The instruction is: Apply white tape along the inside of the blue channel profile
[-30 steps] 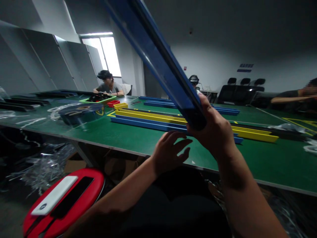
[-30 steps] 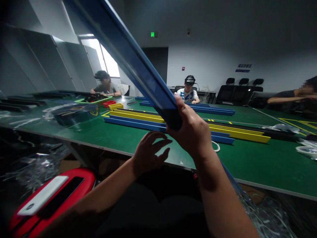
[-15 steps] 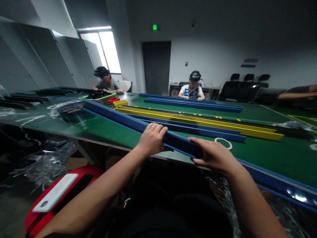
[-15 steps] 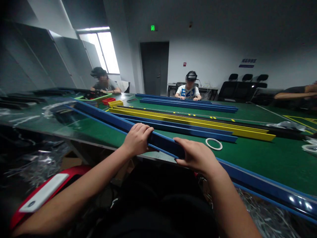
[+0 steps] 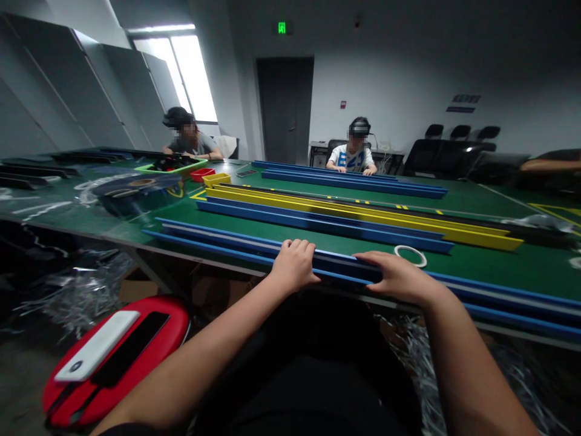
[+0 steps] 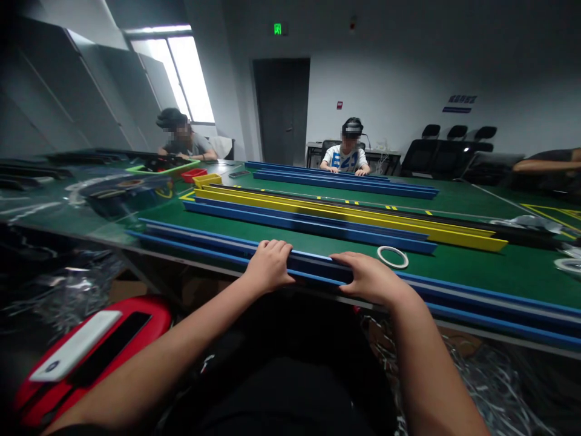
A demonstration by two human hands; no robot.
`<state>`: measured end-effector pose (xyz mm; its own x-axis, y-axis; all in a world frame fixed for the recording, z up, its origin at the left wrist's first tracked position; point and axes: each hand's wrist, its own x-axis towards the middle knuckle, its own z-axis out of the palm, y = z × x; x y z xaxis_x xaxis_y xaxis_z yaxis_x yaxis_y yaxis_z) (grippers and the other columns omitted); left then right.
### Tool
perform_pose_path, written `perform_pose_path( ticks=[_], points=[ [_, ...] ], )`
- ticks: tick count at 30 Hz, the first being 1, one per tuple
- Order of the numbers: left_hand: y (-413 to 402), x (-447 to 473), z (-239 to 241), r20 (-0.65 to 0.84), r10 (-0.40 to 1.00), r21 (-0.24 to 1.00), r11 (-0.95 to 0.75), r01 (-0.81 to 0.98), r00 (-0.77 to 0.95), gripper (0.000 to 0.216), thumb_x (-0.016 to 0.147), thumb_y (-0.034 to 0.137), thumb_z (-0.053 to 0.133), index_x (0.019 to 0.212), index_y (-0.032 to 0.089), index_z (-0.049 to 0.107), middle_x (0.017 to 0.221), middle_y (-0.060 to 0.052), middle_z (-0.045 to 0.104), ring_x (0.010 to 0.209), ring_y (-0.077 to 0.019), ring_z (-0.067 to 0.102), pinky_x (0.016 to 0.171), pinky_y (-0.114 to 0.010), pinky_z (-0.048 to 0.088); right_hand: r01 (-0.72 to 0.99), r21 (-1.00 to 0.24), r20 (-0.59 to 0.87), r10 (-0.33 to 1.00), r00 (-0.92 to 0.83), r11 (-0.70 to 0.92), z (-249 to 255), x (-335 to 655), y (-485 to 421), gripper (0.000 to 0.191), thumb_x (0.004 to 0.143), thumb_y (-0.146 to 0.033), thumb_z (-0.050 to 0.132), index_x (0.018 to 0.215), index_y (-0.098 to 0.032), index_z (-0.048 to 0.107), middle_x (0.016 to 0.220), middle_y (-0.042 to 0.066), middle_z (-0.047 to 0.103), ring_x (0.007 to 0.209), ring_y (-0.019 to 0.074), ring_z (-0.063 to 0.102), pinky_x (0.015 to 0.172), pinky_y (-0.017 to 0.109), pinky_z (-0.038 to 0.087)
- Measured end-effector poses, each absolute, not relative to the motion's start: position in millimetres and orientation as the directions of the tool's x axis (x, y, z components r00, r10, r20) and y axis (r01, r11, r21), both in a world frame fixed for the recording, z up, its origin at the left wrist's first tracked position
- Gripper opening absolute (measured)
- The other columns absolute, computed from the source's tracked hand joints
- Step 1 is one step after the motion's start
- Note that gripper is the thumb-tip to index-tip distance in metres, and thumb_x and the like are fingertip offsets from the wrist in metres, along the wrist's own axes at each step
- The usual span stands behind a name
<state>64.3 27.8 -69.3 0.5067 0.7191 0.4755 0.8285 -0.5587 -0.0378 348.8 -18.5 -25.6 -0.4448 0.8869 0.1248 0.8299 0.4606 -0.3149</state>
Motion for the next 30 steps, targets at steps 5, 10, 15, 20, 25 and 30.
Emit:
perform_pose_path(
  ticks=[5, 10, 15, 20, 25, 30],
  points=[
    [31, 78, -78, 0.423, 0.744, -0.038, -0.555, 0.831, 0.516, 0.071, 0.069, 0.076, 0.065, 0.107, 0.016, 0.059, 0.104, -0.015, 0.064, 0.101, -0.0326, 0.056, 0.09, -0.045, 0.037, 0.828, -0.393, 0.07, 0.91, -0.408, 0.401, -41, 360, -11, 0.069, 0.072, -0.028, 0.068, 0.14, -0.023, 0.054, 0.138, 0.008, 0.06, 0.124, 0.0246, 0.057, 0.108, 0.039, 0.043],
    [37, 85, -87, 0.363, 0.774, -0.013, -0.553, 0.833, 0.519, 0.074, 0.067, 0.078, 0.065, 0.106, 0.016, 0.06, 0.103, -0.014, 0.066, 0.101, -0.0335, 0.058, 0.092, -0.046, 0.038, 0.875, -0.347, 0.018, 0.935, -0.355, 0.339, -51, 356, -8, 0.07, 0.074, -0.026, 0.067, 0.142, -0.02, 0.052, 0.138, 0.01, 0.059, 0.125, 0.0245, 0.056, 0.107, 0.038, 0.042],
    [45, 66, -78, 0.316, 0.71, 0.036, -0.671, 0.74, 0.629, 0.076, 0.075, 0.073, 0.062, 0.129, 0.02, 0.054, 0.116, -0.012, 0.065, 0.109, -0.0304, 0.059, 0.094, -0.041, 0.041, 0.945, -0.157, -0.015, 0.956, -0.293, 0.287, -53, 314, -2, 0.069, 0.081, -0.05, 0.066, 0.14, -0.017, 0.052, 0.133, 0.017, 0.06, 0.122, 0.0306, 0.056, 0.102, 0.044, 0.042],
    [62, 4, -67, 0.3, 0.674, -0.013, -0.705, 0.709, 0.675, 0.071, 0.079, 0.068, 0.062, 0.134, 0.024, 0.053, 0.128, -0.01, 0.061, 0.119, -0.0285, 0.056, 0.101, -0.039, 0.039, 0.951, -0.071, 0.131, 0.948, -0.291, 0.302, -57, 237, 1, 0.067, 0.088, -0.068, 0.05, 0.133, -0.018, 0.055, 0.126, 0.018, 0.061, 0.118, 0.032, 0.055, 0.099, 0.045, 0.039],
    [75, -44, -74, 0.257, 0.764, -0.045, -0.603, 0.797, 0.592, 0.079, 0.08, 0.077, 0.05, 0.131, 0.017, 0.056, 0.122, -0.015, 0.065, 0.114, -0.031, 0.059, 0.098, -0.041, 0.041, 0.958, -0.048, 0.256, 0.93, -0.263, 0.283, -68, 182, 5, 0.073, 0.092, -0.073, 0.03, 0.135, -0.019, 0.051, 0.123, 0.017, 0.062, 0.113, 0.0324, 0.053, 0.095, 0.046, 0.037],
    [69, -44, -77, 0.287, 0.784, -0.051, -0.561, 0.826, 0.55, 0.077, 0.079, 0.079, 0.048, 0.122, 0.016, 0.06, 0.113, -0.015, 0.068, 0.107, -0.0315, 0.061, 0.094, -0.042, 0.042, 0.974, -0.011, 0.272, 0.938, -0.216, 0.228, -70, 173, 8, 0.067, 0.095, -0.069, 0.027, 0.122, -0.017, 0.059, 0.114, 0.017, 0.064, 0.109, 0.0315, 0.054, 0.091, 0.043, 0.038]
  ],
)
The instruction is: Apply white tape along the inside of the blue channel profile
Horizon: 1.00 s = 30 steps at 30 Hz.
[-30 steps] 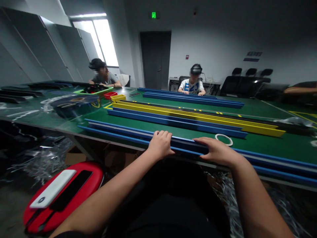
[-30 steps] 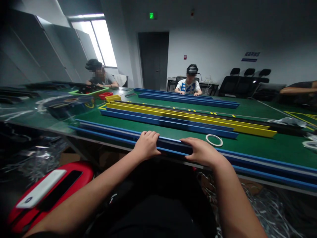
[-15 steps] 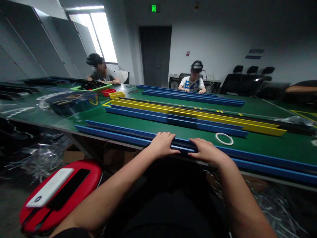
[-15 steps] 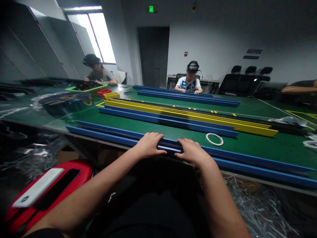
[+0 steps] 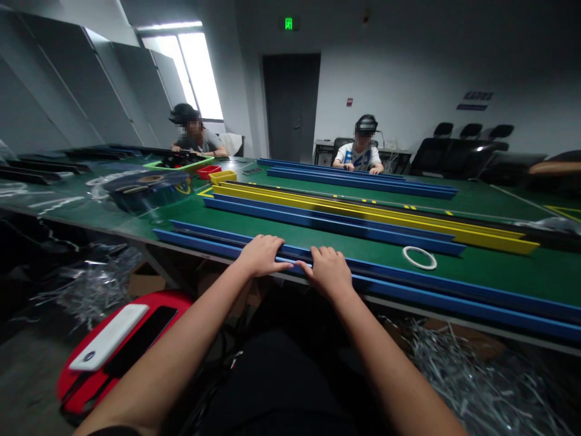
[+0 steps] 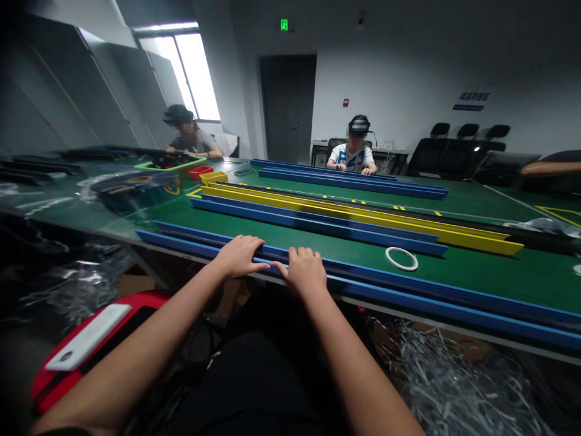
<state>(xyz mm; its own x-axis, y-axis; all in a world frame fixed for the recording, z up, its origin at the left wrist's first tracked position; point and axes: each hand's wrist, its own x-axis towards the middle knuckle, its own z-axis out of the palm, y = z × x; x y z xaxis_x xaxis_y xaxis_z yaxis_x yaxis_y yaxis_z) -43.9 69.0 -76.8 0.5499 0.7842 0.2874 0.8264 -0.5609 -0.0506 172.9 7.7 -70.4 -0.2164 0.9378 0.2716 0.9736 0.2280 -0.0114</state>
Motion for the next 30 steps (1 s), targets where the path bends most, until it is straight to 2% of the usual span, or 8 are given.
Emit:
perform_pose_path(
  ticks=[4, 10, 14, 19, 22, 26, 30],
  points=[
    [59, -21, -74, 0.303, 0.778, -0.012, -0.574, 0.819, 0.55, 0.074, 0.078, 0.079, 0.052, 0.118, 0.018, 0.061, 0.112, -0.014, 0.068, 0.108, -0.031, 0.061, 0.095, -0.041, 0.041, 0.982, 0.009, 0.287, 0.94, -0.185, 0.191, -67, 193, 3, 0.063, 0.096, -0.065, 0.028, 0.117, -0.018, 0.063, 0.109, 0.017, 0.067, 0.108, 0.03, 0.057, 0.089, 0.041, 0.039],
    [41, 60, -78, 0.334, 0.755, 0.035, -0.609, 0.792, 0.565, 0.074, 0.077, 0.082, 0.047, 0.106, 0.016, 0.063, 0.106, -0.015, 0.069, 0.103, -0.0326, 0.062, 0.091, -0.045, 0.042, 0.988, 0.041, 0.374, 0.915, -0.153, 0.149, -73, 276, -13, 0.049, 0.1, -0.05, 0.033, 0.114, -0.021, 0.069, 0.106, 0.01, 0.073, 0.103, 0.0246, 0.062, 0.089, 0.036, 0.043],
    [34, 128, -82, 0.341, 0.725, 0.079, -0.656, 0.751, 0.598, 0.081, 0.076, 0.087, 0.042, 0.105, 0.015, 0.062, 0.106, -0.016, 0.068, 0.102, -0.0334, 0.061, 0.091, -0.047, 0.042, 0.993, 0.033, 0.434, 0.893, -0.115, 0.112, -78, 344, -28, 0.046, 0.099, -0.042, 0.034, 0.114, -0.019, 0.071, 0.111, 0.011, 0.073, 0.104, 0.0259, 0.065, 0.094, 0.039, 0.045],
    [35, 177, -81, 0.258, 0.703, 0.114, -0.704, 0.701, 0.663, 0.078, 0.077, 0.085, 0.043, 0.109, 0.016, 0.061, 0.11, -0.017, 0.067, 0.106, -0.0341, 0.061, 0.093, -0.05, 0.042, 0.999, 0.026, 0.409, 0.912, -0.039, 0.031, -78, 394, -36, 0.044, 0.096, -0.041, 0.036, 0.111, -0.022, 0.073, 0.109, 0.011, 0.074, 0.101, 0.0285, 0.067, 0.091, 0.042, 0.048],
    [36, 178, -82, 0.266, 0.68, 0.112, -0.726, 0.678, 0.683, 0.074, 0.079, 0.081, 0.044, 0.113, 0.017, 0.06, 0.11, -0.017, 0.067, 0.105, -0.034, 0.061, 0.092, -0.049, 0.043, 0.999, 0.005, 0.381, 0.924, -0.037, 0.038, -76, 400, -33, 0.044, 0.096, -0.046, 0.039, 0.11, -0.023, 0.073, 0.11, 0.01, 0.074, 0.104, 0.0279, 0.066, 0.091, 0.041, 0.048],
    [41, 147, -82, 0.324, 0.623, 0.081, -0.768, 0.635, 0.712, 0.073, 0.08, 0.075, 0.052, 0.129, 0.02, 0.052, 0.119, -0.013, 0.065, 0.112, -0.0315, 0.059, 0.097, -0.046, 0.041, 0.999, 0.018, 0.369, 0.929, -0.038, 0.034, -69, 369, -27, 0.048, 0.098, -0.048, 0.034, 0.104, -0.02, 0.073, 0.108, 0.011, 0.073, 0.104, 0.0274, 0.065, 0.089, 0.041, 0.047],
    [58, 83, -75, 0.309, 0.668, 0.031, -0.719, 0.695, 0.677, 0.081, 0.077, 0.078, 0.052, 0.135, 0.021, 0.05, 0.123, -0.014, 0.063, 0.117, -0.0324, 0.057, 0.102, -0.047, 0.038, 0.991, -0.008, 0.357, 0.926, -0.125, 0.137, -60, 298, -16, 0.047, 0.099, -0.049, 0.034, 0.118, -0.021, 0.067, 0.118, 0.01, 0.068, 0.109, 0.0251, 0.061, 0.096, 0.039, 0.042]
  ],
)
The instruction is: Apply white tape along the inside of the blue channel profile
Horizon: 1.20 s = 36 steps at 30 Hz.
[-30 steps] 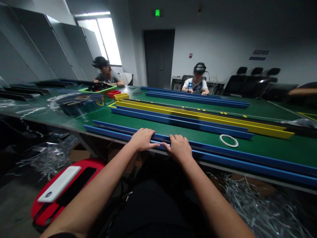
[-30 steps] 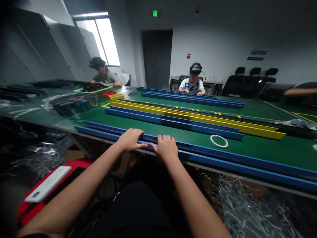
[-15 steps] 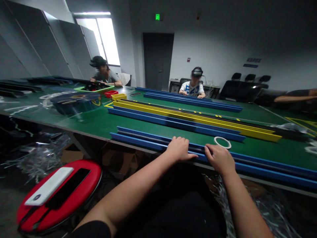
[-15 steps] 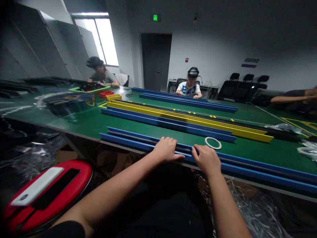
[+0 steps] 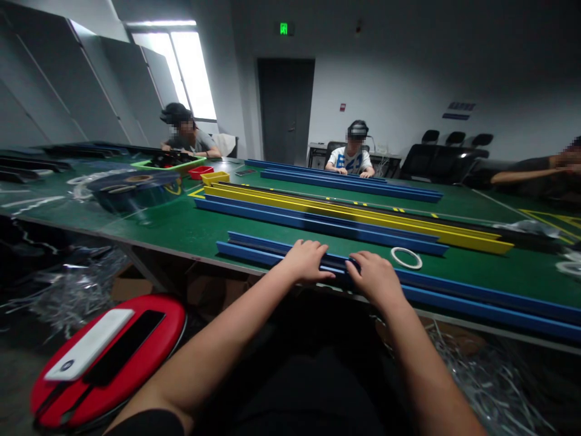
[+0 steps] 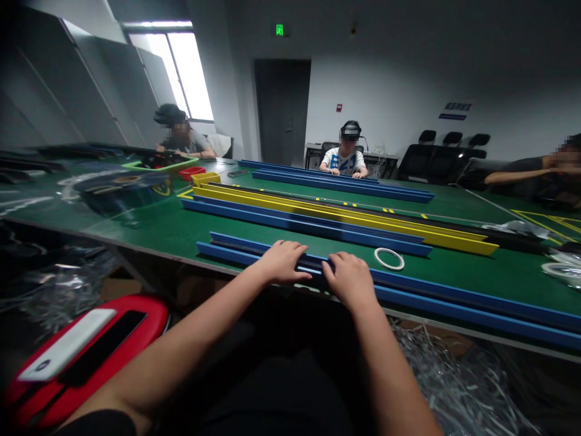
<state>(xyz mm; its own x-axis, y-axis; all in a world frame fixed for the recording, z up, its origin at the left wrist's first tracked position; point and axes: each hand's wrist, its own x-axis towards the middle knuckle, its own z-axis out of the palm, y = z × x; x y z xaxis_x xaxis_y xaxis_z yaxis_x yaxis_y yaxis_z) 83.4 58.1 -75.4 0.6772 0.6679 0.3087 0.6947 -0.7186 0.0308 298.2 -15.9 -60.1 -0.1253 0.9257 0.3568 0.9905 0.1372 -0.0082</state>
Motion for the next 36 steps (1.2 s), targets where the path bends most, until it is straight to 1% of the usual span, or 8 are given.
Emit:
perform_pose_path(
  ticks=[2, 5, 8, 11, 16, 25, 30, 36],
  points=[
    [66, 47, -72, 0.285, 0.682, 0.013, -0.706, 0.709, 0.674, 0.081, 0.077, 0.078, 0.052, 0.135, 0.021, 0.051, 0.124, -0.014, 0.063, 0.118, -0.0318, 0.056, 0.101, -0.044, 0.039, 0.976, -0.017, 0.306, 0.93, -0.202, 0.218, -58, 262, -8, 0.051, 0.098, -0.054, 0.036, 0.128, -0.022, 0.062, 0.125, 0.012, 0.065, 0.115, 0.0259, 0.057, 0.098, 0.039, 0.04],
    [73, 4, -71, 0.26, 0.712, -0.014, -0.672, 0.74, 0.652, 0.079, 0.081, 0.077, 0.049, 0.136, 0.02, 0.051, 0.125, -0.015, 0.062, 0.119, -0.0312, 0.056, 0.102, -0.043, 0.038, 0.97, -0.032, 0.23, 0.946, -0.227, 0.241, -61, 222, 4, 0.067, 0.093, -0.068, 0.035, 0.138, -0.02, 0.052, 0.127, 0.016, 0.062, 0.117, 0.0296, 0.054, 0.098, 0.043, 0.038],
    [71, -16, -76, 0.266, 0.738, -0.037, -0.635, 0.772, 0.62, 0.072, 0.084, 0.071, 0.05, 0.135, 0.02, 0.052, 0.124, -0.014, 0.062, 0.118, -0.0299, 0.056, 0.102, -0.042, 0.037, 0.98, 0.004, 0.221, 0.956, -0.194, 0.198, -68, 204, 10, 0.076, 0.089, -0.076, 0.033, 0.133, -0.017, 0.055, 0.119, 0.019, 0.062, 0.112, 0.0325, 0.055, 0.093, 0.046, 0.038],
    [69, -19, -81, 0.32, 0.734, -0.05, -0.619, 0.784, 0.599, 0.065, 0.086, 0.065, 0.053, 0.133, 0.02, 0.053, 0.127, -0.013, 0.061, 0.119, -0.0282, 0.054, 0.104, -0.041, 0.035, 0.984, 0.056, 0.278, 0.943, -0.181, 0.172, -76, 202, 11, 0.075, 0.089, -0.076, 0.033, 0.129, -0.016, 0.056, 0.114, 0.019, 0.063, 0.107, 0.0311, 0.056, 0.091, 0.043, 0.039],
    [67, -17, -86, 0.351, 0.722, -0.039, -0.625, 0.78, 0.596, 0.065, 0.084, 0.066, 0.057, 0.132, 0.021, 0.053, 0.128, -0.011, 0.061, 0.119, -0.0276, 0.054, 0.105, -0.041, 0.034, 0.977, 0.096, 0.323, 0.922, -0.213, 0.192, -80, 208, 10, 0.073, 0.089, -0.075, 0.034, 0.126, -0.017, 0.058, 0.11, 0.017, 0.066, 0.104, 0.0294, 0.058, 0.088, 0.04, 0.041],
    [38, 54, -85, 0.41, 0.687, 0.004, -0.659, 0.752, 0.599, 0.069, 0.084, 0.074, 0.049, 0.126, 0.021, 0.056, 0.115, -0.011, 0.065, 0.11, -0.0292, 0.057, 0.097, -0.042, 0.037, 0.969, 0.101, 0.339, 0.907, -0.248, 0.227, -78, 291, -13, 0.07, 0.086, -0.073, 0.048, 0.127, -0.018, 0.062, 0.114, 0.015, 0.069, 0.106, 0.0292, 0.061, 0.09, 0.04, 0.044],
    [24, 115, -87, 0.423, 0.673, 0.03, -0.68, 0.733, 0.607, 0.072, 0.083, 0.078, 0.046, 0.123, 0.019, 0.057, 0.11, -0.012, 0.066, 0.107, -0.0297, 0.058, 0.095, -0.043, 0.038, 0.968, 0.028, 0.352, 0.904, -0.245, 0.251, -84, 360, -24, 0.07, 0.081, -0.073, 0.056, 0.126, -0.019, 0.064, 0.119, 0.013, 0.068, 0.107, 0.0291, 0.063, 0.093, 0.04, 0.046],
    [19, 146, -90, 0.394, 0.672, 0.027, -0.691, 0.723, 0.627, 0.065, 0.088, 0.073, 0.042, 0.119, 0.018, 0.058, 0.108, -0.013, 0.066, 0.104, -0.0298, 0.059, 0.092, -0.043, 0.039, 0.98, -0.076, 0.255, 0.954, -0.16, 0.185, -85, 388, -25, 0.072, 0.077, -0.07, 0.062, 0.128, -0.018, 0.064, 0.115, 0.014, 0.069, 0.104, 0.0306, 0.064, 0.089, 0.041, 0.048]
  ],
)
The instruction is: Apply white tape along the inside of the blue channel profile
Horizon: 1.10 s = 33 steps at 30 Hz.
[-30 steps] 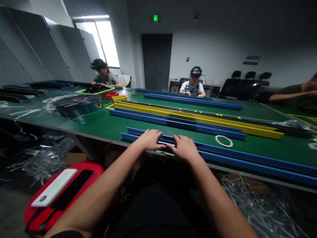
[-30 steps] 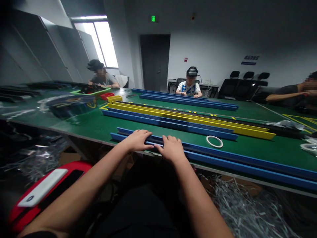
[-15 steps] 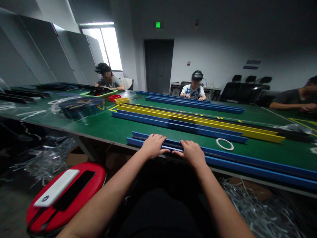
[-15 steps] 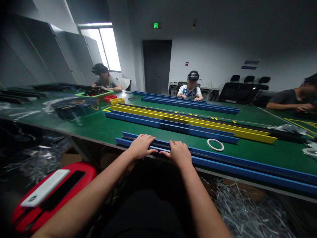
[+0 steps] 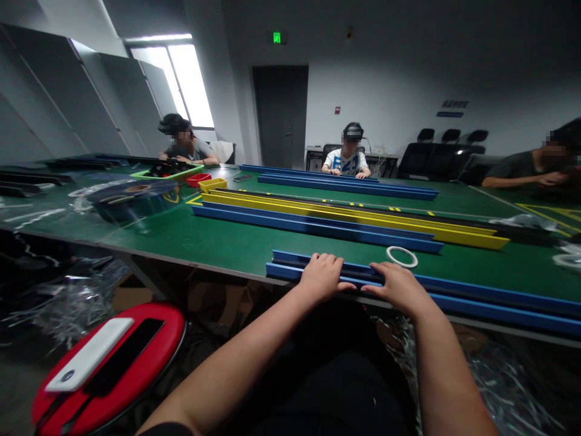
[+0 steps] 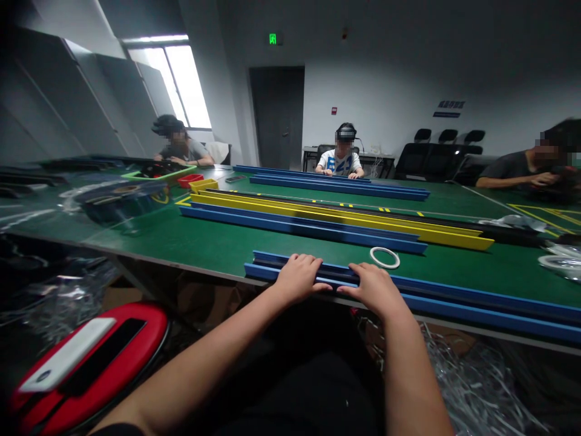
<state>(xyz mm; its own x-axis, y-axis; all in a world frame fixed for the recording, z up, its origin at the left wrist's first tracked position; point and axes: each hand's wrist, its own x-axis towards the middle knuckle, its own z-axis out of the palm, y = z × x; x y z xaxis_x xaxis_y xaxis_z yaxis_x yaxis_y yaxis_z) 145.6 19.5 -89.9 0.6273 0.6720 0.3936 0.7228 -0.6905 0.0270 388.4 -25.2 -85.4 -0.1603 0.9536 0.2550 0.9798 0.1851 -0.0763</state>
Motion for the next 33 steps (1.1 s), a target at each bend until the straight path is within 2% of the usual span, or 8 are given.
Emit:
perform_pose_path(
  ticks=[3, 6, 8, 11, 16, 21, 27, 33],
  points=[
    [20, 142, -89, 0.393, 0.641, 0.029, -0.725, 0.688, 0.659, 0.067, 0.088, 0.071, 0.044, 0.128, 0.017, 0.053, 0.113, -0.013, 0.065, 0.109, -0.0296, 0.058, 0.095, -0.043, 0.039, 0.981, -0.091, 0.244, 0.959, -0.144, 0.171, -81, 374, -26, 0.069, 0.08, -0.067, 0.061, 0.129, -0.017, 0.062, 0.117, 0.015, 0.067, 0.109, 0.0313, 0.062, 0.094, 0.043, 0.046],
    [25, 123, -86, 0.398, 0.596, 0.046, -0.773, 0.633, 0.698, 0.065, 0.091, 0.065, 0.048, 0.139, 0.021, 0.045, 0.127, -0.012, 0.061, 0.118, -0.0277, 0.055, 0.102, -0.043, 0.037, 0.968, -0.086, 0.269, 0.941, -0.206, 0.237, -76, 343, -25, 0.061, 0.086, -0.06, 0.057, 0.135, -0.023, 0.057, 0.131, 0.014, 0.061, 0.122, 0.0305, 0.055, 0.104, 0.048, 0.037],
    [32, 99, -85, 0.39, 0.608, 0.048, -0.763, 0.645, 0.691, 0.065, 0.09, 0.062, 0.052, 0.143, 0.025, 0.041, 0.133, -0.011, 0.058, 0.122, -0.0282, 0.053, 0.106, -0.047, 0.033, 0.958, -0.069, 0.261, 0.932, -0.252, 0.279, -74, 316, -23, 0.057, 0.089, -0.057, 0.054, 0.137, -0.026, 0.055, 0.135, 0.014, 0.059, 0.126, 0.0302, 0.052, 0.107, 0.051, 0.033],
    [43, 59, -84, 0.343, 0.685, 0.043, -0.695, 0.718, 0.643, 0.069, 0.085, 0.064, 0.059, 0.141, 0.026, 0.043, 0.129, -0.011, 0.06, 0.118, -0.0297, 0.056, 0.106, -0.049, 0.034, 0.942, -0.06, 0.24, 0.92, -0.309, 0.331, -74, 276, -19, 0.051, 0.094, -0.053, 0.048, 0.141, -0.032, 0.051, 0.139, 0.011, 0.056, 0.126, 0.0275, 0.051, 0.108, 0.051, 0.03],
    [51, 27, -90, 0.352, 0.699, -0.027, -0.657, 0.753, 0.622, 0.066, 0.082, 0.066, 0.061, 0.127, 0.02, 0.054, 0.118, -0.012, 0.063, 0.111, -0.0287, 0.058, 0.097, -0.041, 0.04, 0.978, 0.014, 0.324, 0.925, -0.2, 0.207, -80, 240, -16, 0.062, 0.093, -0.061, 0.047, 0.145, -0.027, 0.047, 0.13, 0.014, 0.062, 0.117, 0.0298, 0.054, 0.099, 0.048, 0.036],
    [50, 35, -91, 0.358, 0.704, -0.058, -0.639, 0.767, 0.613, 0.062, 0.079, 0.064, 0.066, 0.123, 0.02, 0.055, 0.114, -0.011, 0.063, 0.108, -0.0276, 0.058, 0.093, -0.039, 0.04, 0.965, 0.065, 0.313, 0.913, -0.263, 0.255, -81, 248, -12, 0.055, 0.095, -0.06, 0.044, 0.141, -0.029, 0.052, 0.127, 0.012, 0.064, 0.114, 0.0285, 0.057, 0.093, 0.045, 0.04],
    [46, 66, -91, 0.37, 0.685, -0.036, -0.664, 0.747, 0.627, 0.07, 0.079, 0.074, 0.056, 0.123, 0.019, 0.055, 0.11, -0.011, 0.064, 0.106, -0.0285, 0.058, 0.093, -0.039, 0.039, 0.958, 0.05, 0.33, 0.901, -0.283, 0.283, -84, 293, -14, 0.06, 0.087, -0.059, 0.06, 0.14, -0.031, 0.053, 0.128, 0.011, 0.065, 0.114, 0.0286, 0.058, 0.092, 0.043, 0.042],
    [39, 107, -95, 0.385, 0.683, -0.007, -0.67, 0.742, 0.62, 0.072, 0.079, 0.078, 0.051, 0.118, 0.018, 0.058, 0.106, -0.012, 0.065, 0.102, -0.0292, 0.06, 0.091, -0.041, 0.04, 0.951, -0.028, 0.307, 0.908, -0.285, 0.307, -86, 334, -17, 0.06, 0.085, -0.056, 0.065, 0.139, -0.031, 0.055, 0.126, 0.01, 0.066, 0.112, 0.029, 0.059, 0.092, 0.044, 0.044]
  ],
)
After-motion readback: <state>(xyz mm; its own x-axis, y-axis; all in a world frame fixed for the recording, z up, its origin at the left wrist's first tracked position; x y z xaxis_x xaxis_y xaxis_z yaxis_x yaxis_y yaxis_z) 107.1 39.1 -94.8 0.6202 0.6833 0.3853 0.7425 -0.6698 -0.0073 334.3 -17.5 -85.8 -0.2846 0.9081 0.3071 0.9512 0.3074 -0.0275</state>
